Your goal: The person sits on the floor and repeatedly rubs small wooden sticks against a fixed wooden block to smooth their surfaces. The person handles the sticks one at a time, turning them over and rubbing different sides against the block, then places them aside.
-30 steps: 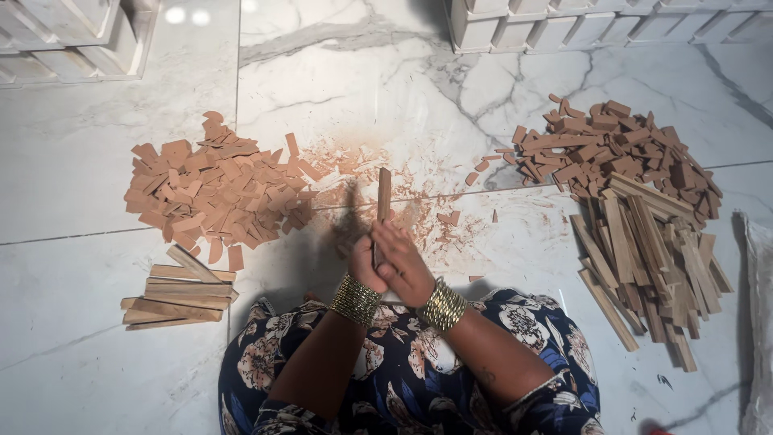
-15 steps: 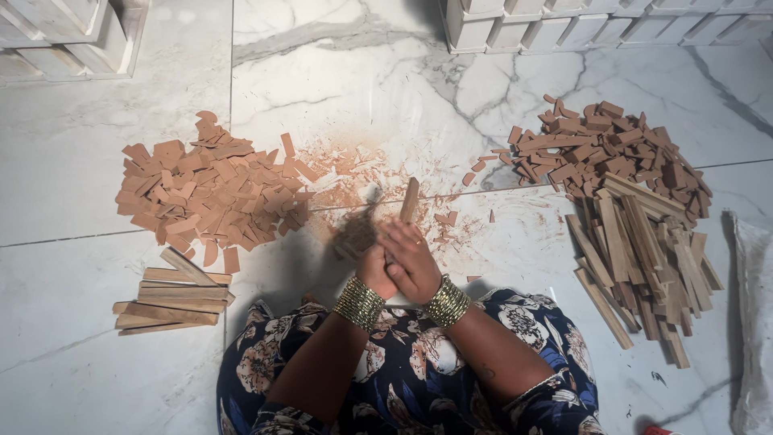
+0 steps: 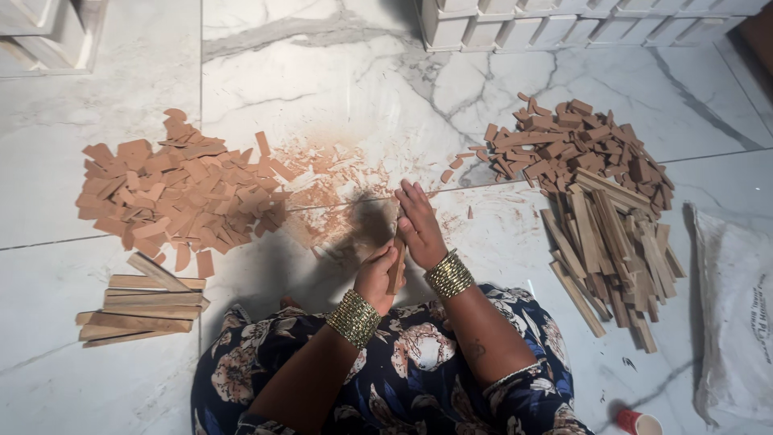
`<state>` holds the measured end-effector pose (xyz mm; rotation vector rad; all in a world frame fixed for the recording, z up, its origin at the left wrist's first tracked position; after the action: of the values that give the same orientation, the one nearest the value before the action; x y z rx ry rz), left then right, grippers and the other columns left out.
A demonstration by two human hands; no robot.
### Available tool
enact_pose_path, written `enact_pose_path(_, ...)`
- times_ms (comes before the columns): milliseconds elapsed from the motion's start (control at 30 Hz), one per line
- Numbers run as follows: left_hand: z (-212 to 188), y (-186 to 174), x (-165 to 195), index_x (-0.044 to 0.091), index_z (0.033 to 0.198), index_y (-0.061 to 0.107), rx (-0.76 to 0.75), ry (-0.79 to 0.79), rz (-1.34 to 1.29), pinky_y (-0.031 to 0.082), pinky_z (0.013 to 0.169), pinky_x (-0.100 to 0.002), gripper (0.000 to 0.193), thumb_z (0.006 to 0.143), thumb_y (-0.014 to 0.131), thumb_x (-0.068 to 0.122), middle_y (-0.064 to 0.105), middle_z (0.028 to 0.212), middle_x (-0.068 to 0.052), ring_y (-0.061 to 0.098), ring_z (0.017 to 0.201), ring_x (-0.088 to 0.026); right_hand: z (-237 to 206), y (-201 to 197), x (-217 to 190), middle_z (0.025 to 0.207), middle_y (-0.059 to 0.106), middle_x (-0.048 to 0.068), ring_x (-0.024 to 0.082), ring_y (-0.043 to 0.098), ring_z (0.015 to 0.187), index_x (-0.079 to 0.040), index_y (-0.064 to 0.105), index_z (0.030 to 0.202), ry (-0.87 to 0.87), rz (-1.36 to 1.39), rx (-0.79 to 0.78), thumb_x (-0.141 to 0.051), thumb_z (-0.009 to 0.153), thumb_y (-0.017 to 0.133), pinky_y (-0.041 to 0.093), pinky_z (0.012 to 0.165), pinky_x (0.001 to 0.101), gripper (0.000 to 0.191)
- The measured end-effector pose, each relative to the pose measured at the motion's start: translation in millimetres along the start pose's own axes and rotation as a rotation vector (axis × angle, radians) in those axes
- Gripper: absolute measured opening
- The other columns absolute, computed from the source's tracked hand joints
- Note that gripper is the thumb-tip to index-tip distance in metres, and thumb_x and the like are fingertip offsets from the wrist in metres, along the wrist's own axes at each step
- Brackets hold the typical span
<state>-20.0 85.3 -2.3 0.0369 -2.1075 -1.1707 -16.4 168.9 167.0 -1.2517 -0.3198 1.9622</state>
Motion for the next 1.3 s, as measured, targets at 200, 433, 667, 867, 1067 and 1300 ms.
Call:
enact_pose_path(200,12.4,-21.2,80.1,0.001,0.114,0.063,0.030,0.215,0.186,0.059,0.071,-0.031,0.024,0.103,0.054,0.021,0.071,0.100,-0.009,0.071,0.087,-0.016,-30.1,53.2,-48.4,0.167,0.037,0.018,0.041,0.023,0.160,-0.003,0.048,0.153,-0.138,0.167,-0.261,-0.048,0.111,0.036,0.016,0.132,0.0522,0.062)
enact_pose_path(433,-5.8,-1.6,0.0,0.000,0.120,0.067,-0.110,-0.036,0.031,0.050,0.048,-0.024,0.029,0.110,0.056,0.026,0.066,0.083,-0.004,0.061,0.062,-0.010,-12.2,23.1,13.8,0.161,0.041,0.023,0.042,0.027,0.153,-0.010,0.056,0.147,-0.016,-0.109,0.006,-0.038,0.103,0.050,0.019,0.126,0.0559,0.053)
enact_pose_path(667,-26.1,49.7,0.7,0.000,0.136,0.068,-0.300,0.198,0.982,0.052,0.068,-0.023,0.047,0.101,0.070,0.030,0.072,0.091,-0.004,0.061,0.076,-0.006,-42.9,-52.6,108.6,0.102,0.077,0.003,0.013,0.070,0.091,-0.004,0.070,0.112,0.582,0.472,-0.116,-0.005,0.090,0.072,0.057,0.078,0.0290,0.022)
enact_pose_path(867,-56.9,81.2,40.9,-0.001,0.134,0.066,-0.391,0.261,0.698,0.057,0.084,-0.022,0.049,0.091,0.079,0.020,0.075,0.109,-0.005,0.068,0.093,-0.007,-57.4,-68.9,81.8,0.108,0.072,0.016,0.031,0.071,0.096,-0.009,0.065,0.111,0.648,1.223,0.285,-0.011,0.092,0.071,0.061,0.090,0.0492,0.019)
enact_pose_path(1067,-133.0,37.5,80.3,-0.003,0.138,0.061,-0.223,0.158,0.322,0.058,0.077,-0.024,0.049,0.094,0.073,0.016,0.070,0.100,-0.003,0.067,0.081,-0.008,-50.2,6.7,16.0,0.124,0.067,0.019,0.031,0.070,0.105,-0.007,0.063,0.121,0.568,1.471,0.284,-0.018,0.100,0.072,0.062,0.080,0.0391,0.025)
enact_pose_path(1300,-208.7,-133.2,215.2,0.006,0.151,0.046,0.236,0.763,-0.180,0.051,0.061,-0.026,0.049,0.103,0.055,0.008,0.058,0.099,-0.007,0.056,0.074,-0.011,-30.5,200.3,-87.1,0.123,0.070,0.014,0.025,0.074,0.104,-0.006,0.061,0.126,0.914,1.167,-0.365,-0.014,0.092,0.058,0.063,0.072,0.0256,0.035)
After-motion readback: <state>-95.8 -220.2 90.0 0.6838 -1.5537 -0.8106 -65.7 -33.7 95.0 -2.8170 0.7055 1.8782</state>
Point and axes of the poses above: each hand's wrist, its own z-axis towards the middle knuckle, its own y-axis out of the palm, x = y × z, the point moved 10 cm from there along z, towards the middle knuckle
